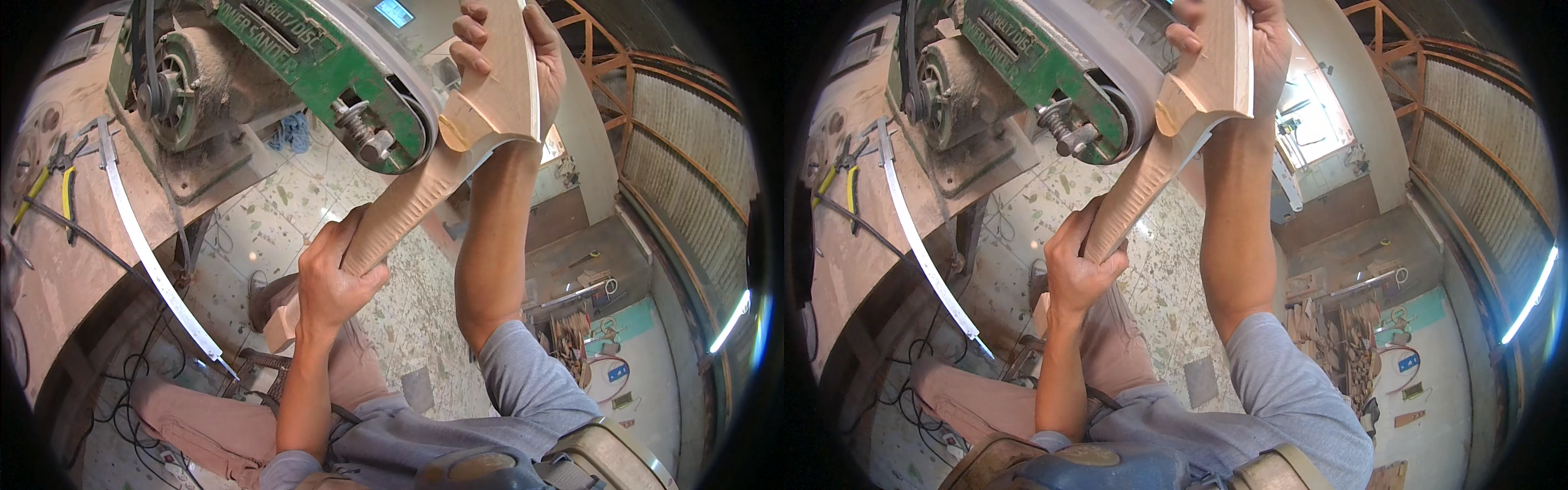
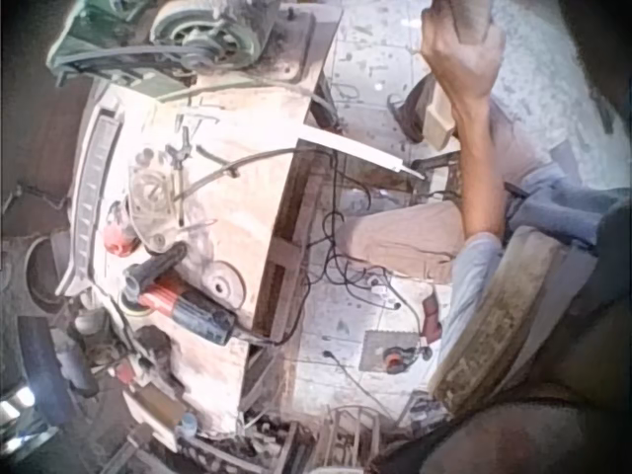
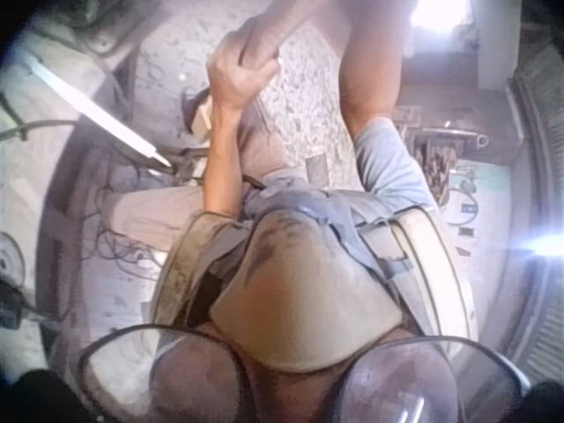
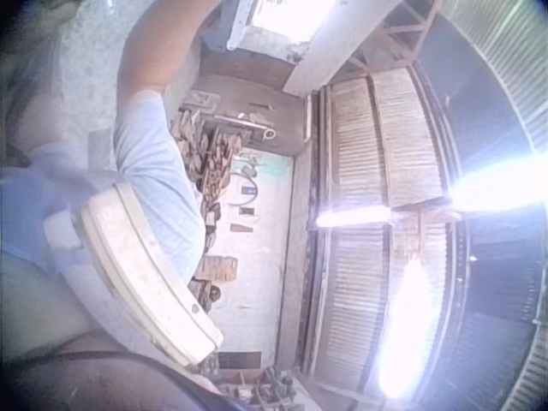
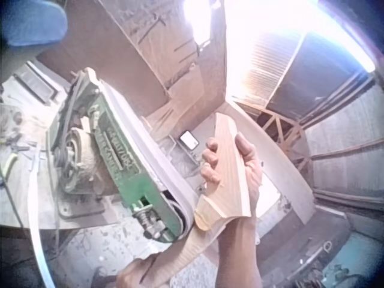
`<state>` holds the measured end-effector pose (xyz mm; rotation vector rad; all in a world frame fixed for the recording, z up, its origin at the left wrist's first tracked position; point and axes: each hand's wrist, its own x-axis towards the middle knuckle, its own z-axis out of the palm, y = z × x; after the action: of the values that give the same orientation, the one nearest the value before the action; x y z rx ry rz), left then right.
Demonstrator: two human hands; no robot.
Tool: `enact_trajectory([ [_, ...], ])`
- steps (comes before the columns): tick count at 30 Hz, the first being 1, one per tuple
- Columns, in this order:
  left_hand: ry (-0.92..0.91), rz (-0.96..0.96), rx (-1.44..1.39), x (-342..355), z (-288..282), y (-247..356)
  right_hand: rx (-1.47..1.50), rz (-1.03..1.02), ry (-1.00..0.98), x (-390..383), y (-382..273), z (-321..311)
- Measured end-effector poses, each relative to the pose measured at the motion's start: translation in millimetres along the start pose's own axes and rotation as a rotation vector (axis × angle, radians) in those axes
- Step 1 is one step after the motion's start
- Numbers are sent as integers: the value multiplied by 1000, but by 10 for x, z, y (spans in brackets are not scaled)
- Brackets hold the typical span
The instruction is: The person shapes and smooths a wooden guitar neck using a belt sander, then uses calipers to measure the dimensions of the headstock and neck.
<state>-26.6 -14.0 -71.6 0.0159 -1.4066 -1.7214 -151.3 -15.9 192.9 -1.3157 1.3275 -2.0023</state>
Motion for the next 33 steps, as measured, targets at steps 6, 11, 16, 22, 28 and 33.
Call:
enact_trajectory([
  [6, -90, 24, -112, 99, -37, -106, -74, -80, 105, 5, 41, -33],
  [11, -181, -50, -155, 181, -52, -123, -129, -120, 225, 2, 67, -15],
  [16, -239, -66, -169, 218, -51, -264, -332, -190, 385, 18, 67, -109],
  [22, -404, -204, -298, 243, -6, -420, -591, -220, 357, -22, 3, -81],
  [28, -540, -299, -529, 273, -9, -528, -811, -305, 468, -42, 57, 42],
  [33, -605, -419, -821, 288, 1, -485, -931, -322, 489, -36, 74, 3],
])
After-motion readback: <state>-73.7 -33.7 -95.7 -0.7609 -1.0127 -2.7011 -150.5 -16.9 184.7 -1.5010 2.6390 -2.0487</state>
